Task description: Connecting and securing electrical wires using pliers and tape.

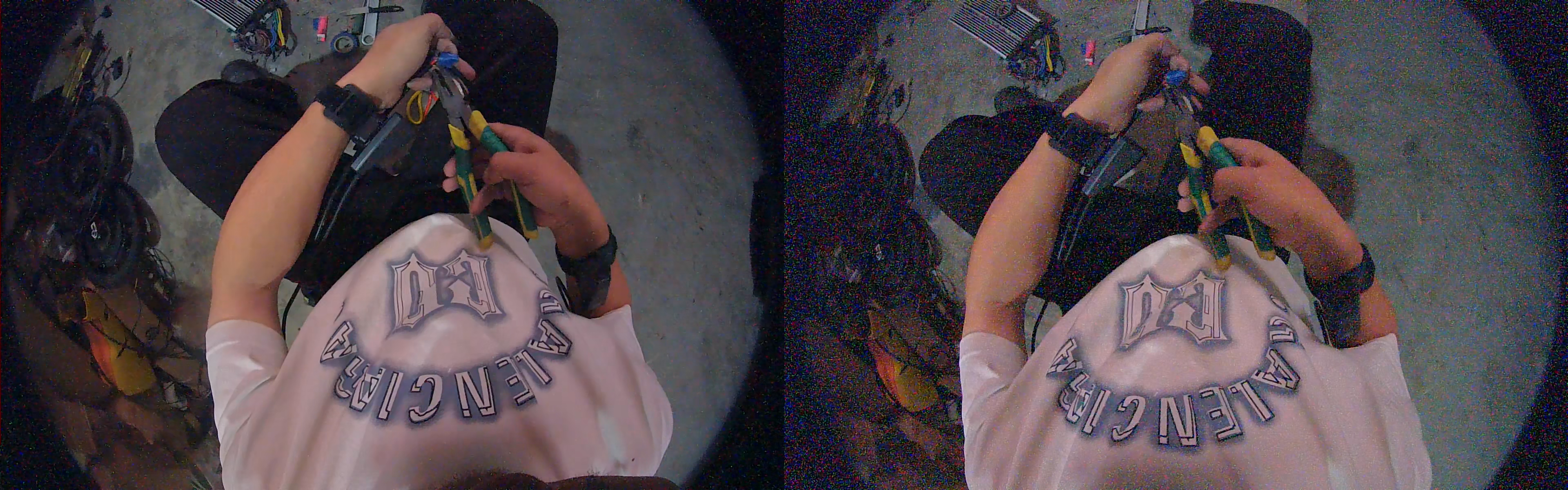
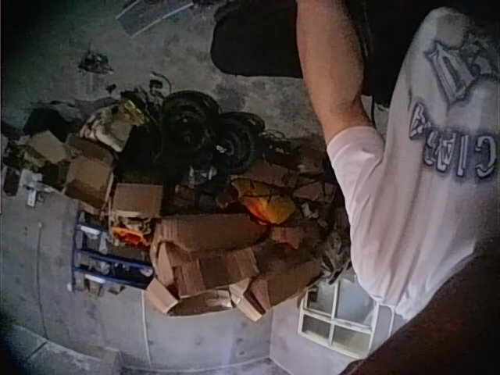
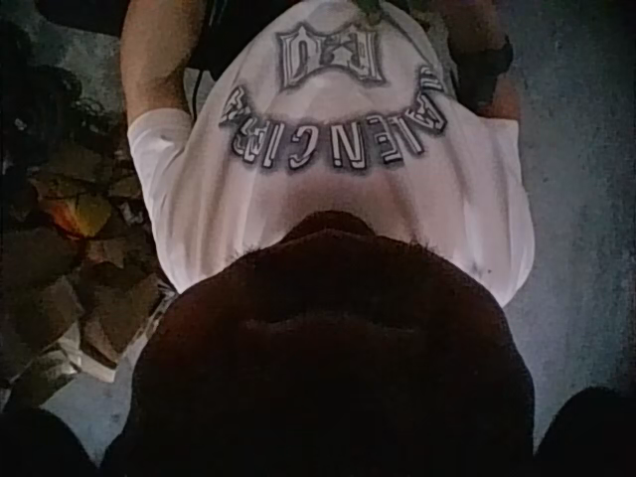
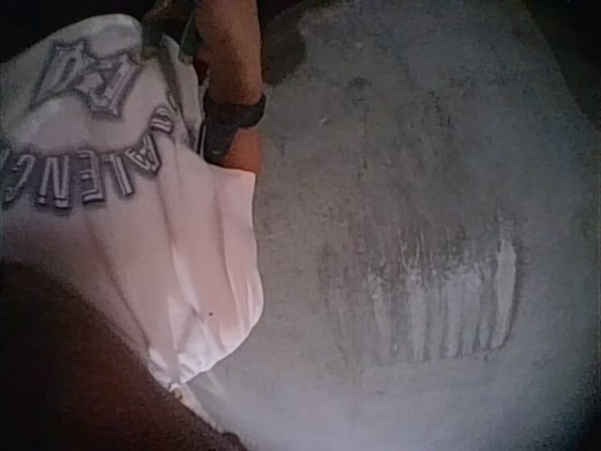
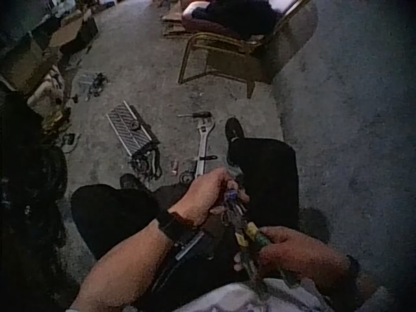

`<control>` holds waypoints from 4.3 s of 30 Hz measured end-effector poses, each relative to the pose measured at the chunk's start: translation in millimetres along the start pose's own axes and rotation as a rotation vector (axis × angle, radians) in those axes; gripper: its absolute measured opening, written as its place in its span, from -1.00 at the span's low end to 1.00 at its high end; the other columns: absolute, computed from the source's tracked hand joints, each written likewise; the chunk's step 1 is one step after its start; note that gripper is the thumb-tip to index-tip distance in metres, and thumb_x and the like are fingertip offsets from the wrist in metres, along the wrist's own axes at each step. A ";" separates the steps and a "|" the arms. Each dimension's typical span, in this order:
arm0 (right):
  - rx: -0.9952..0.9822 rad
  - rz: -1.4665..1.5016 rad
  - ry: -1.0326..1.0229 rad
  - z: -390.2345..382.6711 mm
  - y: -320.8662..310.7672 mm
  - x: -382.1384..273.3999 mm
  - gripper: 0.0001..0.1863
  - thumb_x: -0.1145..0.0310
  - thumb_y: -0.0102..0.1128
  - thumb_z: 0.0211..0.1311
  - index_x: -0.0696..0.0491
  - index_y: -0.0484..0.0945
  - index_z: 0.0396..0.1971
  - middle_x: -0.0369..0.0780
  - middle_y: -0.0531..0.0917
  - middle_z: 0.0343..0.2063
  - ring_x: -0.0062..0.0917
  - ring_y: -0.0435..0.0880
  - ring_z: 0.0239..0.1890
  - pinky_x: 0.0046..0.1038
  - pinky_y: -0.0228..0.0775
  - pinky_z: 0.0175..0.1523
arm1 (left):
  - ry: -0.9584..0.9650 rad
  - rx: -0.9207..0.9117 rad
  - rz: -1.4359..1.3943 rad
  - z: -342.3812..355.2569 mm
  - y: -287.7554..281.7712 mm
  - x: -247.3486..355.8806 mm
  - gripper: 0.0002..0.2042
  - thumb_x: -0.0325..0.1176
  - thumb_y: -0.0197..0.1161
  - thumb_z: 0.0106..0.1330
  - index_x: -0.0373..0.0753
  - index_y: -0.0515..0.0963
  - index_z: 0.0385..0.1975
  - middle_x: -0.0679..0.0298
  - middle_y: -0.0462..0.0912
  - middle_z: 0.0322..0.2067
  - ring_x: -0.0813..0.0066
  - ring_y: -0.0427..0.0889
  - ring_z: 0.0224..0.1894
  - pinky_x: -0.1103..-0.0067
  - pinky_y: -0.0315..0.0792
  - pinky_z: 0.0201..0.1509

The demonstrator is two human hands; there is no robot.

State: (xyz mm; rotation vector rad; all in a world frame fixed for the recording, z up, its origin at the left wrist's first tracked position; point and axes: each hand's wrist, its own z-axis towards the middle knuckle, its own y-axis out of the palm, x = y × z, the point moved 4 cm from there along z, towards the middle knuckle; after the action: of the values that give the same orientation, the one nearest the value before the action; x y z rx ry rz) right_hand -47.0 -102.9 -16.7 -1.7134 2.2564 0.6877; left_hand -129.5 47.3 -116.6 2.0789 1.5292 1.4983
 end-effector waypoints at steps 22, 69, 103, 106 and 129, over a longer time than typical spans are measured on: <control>0.052 -0.136 -0.058 -28.8 -9.8 -2.4 -0.52 0.53 0.06 0.13 0.15 0.41 0.12 -0.16 0.66 -0.20 -0.46 0.69 -0.21 -0.47 0.55 -0.09 | -0.025 -0.093 -0.050 4.4 -5.1 -1.9 -0.77 -0.33 -0.05 0.35 -0.37 0.44 -0.41 0.08 0.63 -0.45 0.11 0.74 -0.30 0.66 0.40 -0.61; 0.700 -1.029 -0.759 67.6 -93.5 -88.8 -0.61 0.34 0.18 0.25 0.21 0.44 0.03 0.10 0.62 -0.16 0.07 0.59 -0.10 -0.11 0.44 -0.04 | 0.338 -0.175 0.799 52.4 -16.2 73.7 -0.79 -0.31 0.31 0.31 -0.30 0.67 -0.18 0.36 0.68 -0.45 0.69 0.61 -0.45 0.73 0.49 -0.36; 0.546 -0.456 -0.593 30.8 -79.6 -33.2 -0.57 0.34 0.26 0.23 0.20 0.45 0.05 -0.12 0.65 -0.16 -0.46 0.66 -0.17 -0.42 0.48 -0.06 | 0.130 0.015 0.625 22.2 -17.8 67.8 -0.71 -0.14 0.30 0.30 -0.26 0.65 -0.22 0.27 0.74 -0.43 0.67 0.60 -0.47 0.71 0.41 -0.47; 0.542 -0.478 -0.624 38.6 -70.3 -38.7 -0.62 0.31 0.29 0.22 0.19 0.50 -0.04 -0.15 0.69 -0.28 -0.48 0.68 -0.25 -0.45 0.49 -0.11 | 0.107 -0.010 0.530 20.1 -21.1 62.2 -0.72 -0.15 0.31 0.29 -0.26 0.64 -0.24 0.23 0.74 -0.47 0.68 0.57 -0.55 0.74 0.37 -0.51; 0.703 -0.470 -0.672 50.3 -43.2 -33.9 -0.68 0.23 0.41 0.12 0.15 0.62 -0.25 -0.22 0.70 -0.47 -0.57 0.67 -0.48 -0.48 0.50 -0.32 | 0.018 -0.022 0.506 6.5 -32.0 54.8 -0.77 -0.22 0.28 0.32 -0.25 0.65 -0.21 0.31 0.69 -0.35 0.55 0.65 -0.39 0.64 0.49 -0.36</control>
State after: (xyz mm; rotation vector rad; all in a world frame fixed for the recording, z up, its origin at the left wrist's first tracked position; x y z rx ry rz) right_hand -1.1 -58.5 -55.0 -1.3037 1.3289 0.2453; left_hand -145.9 108.0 -105.9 2.5738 1.0225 1.6699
